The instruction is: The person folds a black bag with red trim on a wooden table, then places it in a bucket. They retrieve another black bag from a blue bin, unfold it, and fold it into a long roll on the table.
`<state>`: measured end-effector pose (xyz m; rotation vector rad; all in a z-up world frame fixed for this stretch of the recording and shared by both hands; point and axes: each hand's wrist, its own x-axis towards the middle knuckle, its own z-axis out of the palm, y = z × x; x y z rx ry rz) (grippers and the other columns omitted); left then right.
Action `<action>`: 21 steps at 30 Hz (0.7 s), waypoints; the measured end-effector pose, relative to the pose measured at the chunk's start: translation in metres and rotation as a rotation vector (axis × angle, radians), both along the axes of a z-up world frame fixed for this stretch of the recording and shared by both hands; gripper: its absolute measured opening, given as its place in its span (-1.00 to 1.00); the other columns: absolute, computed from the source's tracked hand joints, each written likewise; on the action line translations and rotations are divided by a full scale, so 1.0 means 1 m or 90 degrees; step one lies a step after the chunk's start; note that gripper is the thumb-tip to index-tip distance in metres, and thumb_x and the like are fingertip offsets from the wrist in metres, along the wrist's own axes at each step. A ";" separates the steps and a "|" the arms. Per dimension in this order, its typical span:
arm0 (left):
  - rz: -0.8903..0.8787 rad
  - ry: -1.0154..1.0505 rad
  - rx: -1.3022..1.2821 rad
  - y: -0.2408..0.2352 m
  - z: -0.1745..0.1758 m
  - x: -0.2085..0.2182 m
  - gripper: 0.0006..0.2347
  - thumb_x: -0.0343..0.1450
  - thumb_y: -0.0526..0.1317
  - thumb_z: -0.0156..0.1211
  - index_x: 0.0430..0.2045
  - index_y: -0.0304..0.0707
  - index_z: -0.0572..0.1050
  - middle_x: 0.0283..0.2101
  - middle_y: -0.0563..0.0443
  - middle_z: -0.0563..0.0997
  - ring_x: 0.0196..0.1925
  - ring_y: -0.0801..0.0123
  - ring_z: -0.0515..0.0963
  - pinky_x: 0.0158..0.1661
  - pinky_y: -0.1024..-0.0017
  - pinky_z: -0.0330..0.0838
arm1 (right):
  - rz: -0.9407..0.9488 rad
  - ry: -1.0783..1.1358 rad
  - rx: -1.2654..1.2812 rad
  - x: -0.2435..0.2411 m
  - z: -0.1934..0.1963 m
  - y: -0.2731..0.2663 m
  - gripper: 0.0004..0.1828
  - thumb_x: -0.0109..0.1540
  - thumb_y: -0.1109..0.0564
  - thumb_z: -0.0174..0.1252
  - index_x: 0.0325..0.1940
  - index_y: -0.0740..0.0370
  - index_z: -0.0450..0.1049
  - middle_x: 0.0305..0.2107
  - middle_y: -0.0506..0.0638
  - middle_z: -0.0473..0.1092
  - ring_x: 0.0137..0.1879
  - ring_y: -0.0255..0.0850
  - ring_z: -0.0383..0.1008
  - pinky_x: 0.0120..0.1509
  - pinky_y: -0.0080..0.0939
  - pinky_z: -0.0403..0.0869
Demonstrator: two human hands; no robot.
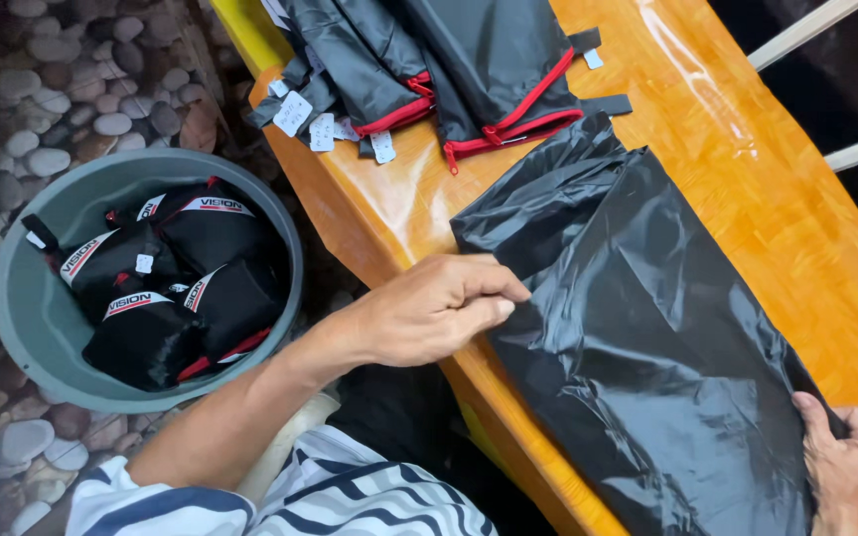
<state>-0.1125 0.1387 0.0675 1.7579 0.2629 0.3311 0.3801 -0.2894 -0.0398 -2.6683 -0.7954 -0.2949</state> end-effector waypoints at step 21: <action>0.129 0.127 -0.387 0.015 -0.025 0.009 -0.73 0.13 -0.42 0.53 -0.40 -0.45 0.55 -0.47 -0.17 0.72 -0.40 0.37 0.73 -0.32 0.62 0.54 | -0.059 0.059 0.032 -0.017 0.008 0.015 -0.37 0.58 -0.22 0.39 -0.34 0.23 0.36 -0.54 -0.07 0.16 -0.36 -0.27 0.15 -0.29 -0.14 0.16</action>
